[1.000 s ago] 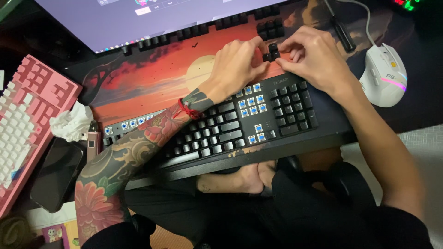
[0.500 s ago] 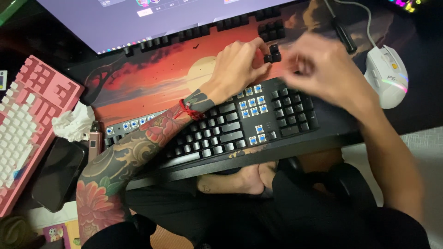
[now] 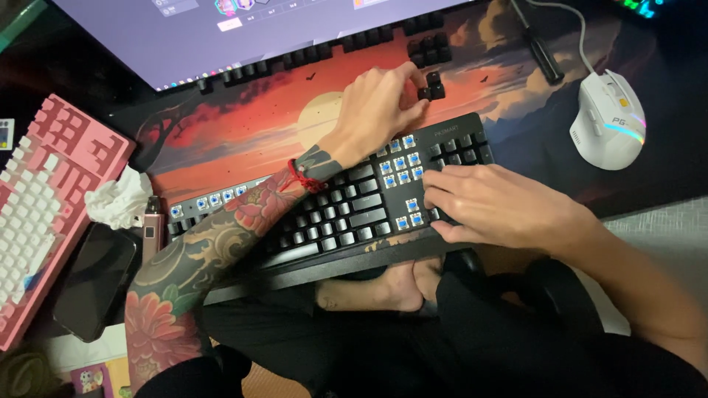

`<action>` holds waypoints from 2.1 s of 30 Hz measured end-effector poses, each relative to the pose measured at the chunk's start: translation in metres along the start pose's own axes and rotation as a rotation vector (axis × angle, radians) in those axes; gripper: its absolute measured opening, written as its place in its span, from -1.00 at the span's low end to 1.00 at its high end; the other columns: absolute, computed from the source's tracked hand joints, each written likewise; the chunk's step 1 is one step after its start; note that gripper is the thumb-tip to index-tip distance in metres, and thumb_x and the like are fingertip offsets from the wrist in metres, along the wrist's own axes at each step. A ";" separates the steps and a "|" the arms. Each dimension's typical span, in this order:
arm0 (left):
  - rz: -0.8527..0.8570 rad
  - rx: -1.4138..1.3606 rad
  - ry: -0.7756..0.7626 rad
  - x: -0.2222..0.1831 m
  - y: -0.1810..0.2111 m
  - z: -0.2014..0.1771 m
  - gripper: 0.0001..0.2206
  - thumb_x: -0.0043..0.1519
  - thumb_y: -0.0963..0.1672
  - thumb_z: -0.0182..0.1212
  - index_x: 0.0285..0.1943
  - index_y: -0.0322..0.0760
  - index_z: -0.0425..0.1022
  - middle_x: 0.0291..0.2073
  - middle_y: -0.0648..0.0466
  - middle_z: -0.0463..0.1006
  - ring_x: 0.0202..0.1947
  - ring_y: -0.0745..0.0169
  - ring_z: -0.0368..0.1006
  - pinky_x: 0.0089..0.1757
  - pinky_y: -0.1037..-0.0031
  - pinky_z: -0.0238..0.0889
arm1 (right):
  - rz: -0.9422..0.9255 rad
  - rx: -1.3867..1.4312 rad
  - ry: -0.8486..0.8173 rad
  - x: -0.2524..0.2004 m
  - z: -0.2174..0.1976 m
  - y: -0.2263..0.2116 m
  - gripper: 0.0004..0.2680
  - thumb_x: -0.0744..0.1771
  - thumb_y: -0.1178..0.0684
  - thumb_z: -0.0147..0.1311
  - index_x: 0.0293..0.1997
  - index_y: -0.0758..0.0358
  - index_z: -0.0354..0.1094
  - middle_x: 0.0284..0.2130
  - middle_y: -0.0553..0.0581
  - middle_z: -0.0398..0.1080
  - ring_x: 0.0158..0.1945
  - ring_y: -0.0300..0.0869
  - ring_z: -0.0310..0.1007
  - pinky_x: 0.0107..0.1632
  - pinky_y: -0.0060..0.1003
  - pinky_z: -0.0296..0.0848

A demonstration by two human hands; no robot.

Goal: Installing keycaps onto a mechanical keyboard base

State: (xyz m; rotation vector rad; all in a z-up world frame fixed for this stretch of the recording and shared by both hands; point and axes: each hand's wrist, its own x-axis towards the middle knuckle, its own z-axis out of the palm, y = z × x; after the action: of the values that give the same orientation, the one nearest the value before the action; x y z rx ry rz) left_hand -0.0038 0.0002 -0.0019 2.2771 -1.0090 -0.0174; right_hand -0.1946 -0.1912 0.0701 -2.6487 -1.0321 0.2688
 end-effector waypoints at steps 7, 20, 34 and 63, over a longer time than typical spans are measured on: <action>-0.031 0.010 -0.023 0.001 0.003 0.000 -0.79 0.30 -0.05 0.61 -0.01 -0.14 0.74 -0.44 0.20 0.80 -0.45 0.03 0.71 -0.35 0.13 0.55 | -0.064 -0.055 0.199 -0.004 0.005 0.003 -0.84 0.36 -0.03 0.32 -0.13 0.22 0.52 -0.07 0.07 0.57 -0.17 -0.06 0.60 -0.20 -0.13 0.62; -0.009 -0.006 0.005 0.000 -0.001 0.005 -0.80 0.29 -0.05 0.62 -0.02 -0.14 0.74 -0.46 0.20 0.78 -0.44 0.07 0.68 -0.34 0.15 0.52 | 0.298 0.108 0.495 0.003 -0.023 0.092 -0.78 0.39 0.31 0.52 0.19 0.46 0.75 -0.07 0.26 0.71 -0.31 -0.13 0.56 -0.21 -0.25 0.57; -0.026 -0.013 0.009 0.000 0.000 0.001 -0.77 0.28 -0.05 0.63 -0.01 -0.18 0.76 -0.46 0.18 0.81 -0.48 0.05 0.70 -0.37 0.17 0.55 | 0.363 0.288 0.519 0.027 -0.005 0.112 -0.72 0.41 0.33 0.48 0.28 0.71 0.67 -0.15 0.27 0.61 -0.28 -0.12 0.52 -0.16 -0.25 0.53; 0.090 -0.222 0.118 -0.049 0.021 -0.058 -0.79 0.47 -0.10 0.37 0.20 -0.26 0.60 -0.43 0.14 0.73 -0.43 0.20 0.64 -0.35 0.28 0.49 | 0.562 0.147 0.871 -0.135 0.076 0.114 -0.50 0.61 0.53 0.15 0.86 0.95 0.08 0.52 1.04 0.37 0.39 0.69 0.49 0.41 0.32 0.47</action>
State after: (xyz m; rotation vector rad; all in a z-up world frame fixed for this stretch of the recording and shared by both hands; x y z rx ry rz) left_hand -0.0373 0.0547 0.0440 2.0063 -0.9945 0.0404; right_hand -0.2418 -0.3484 -0.0300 -2.4272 0.0063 -0.6275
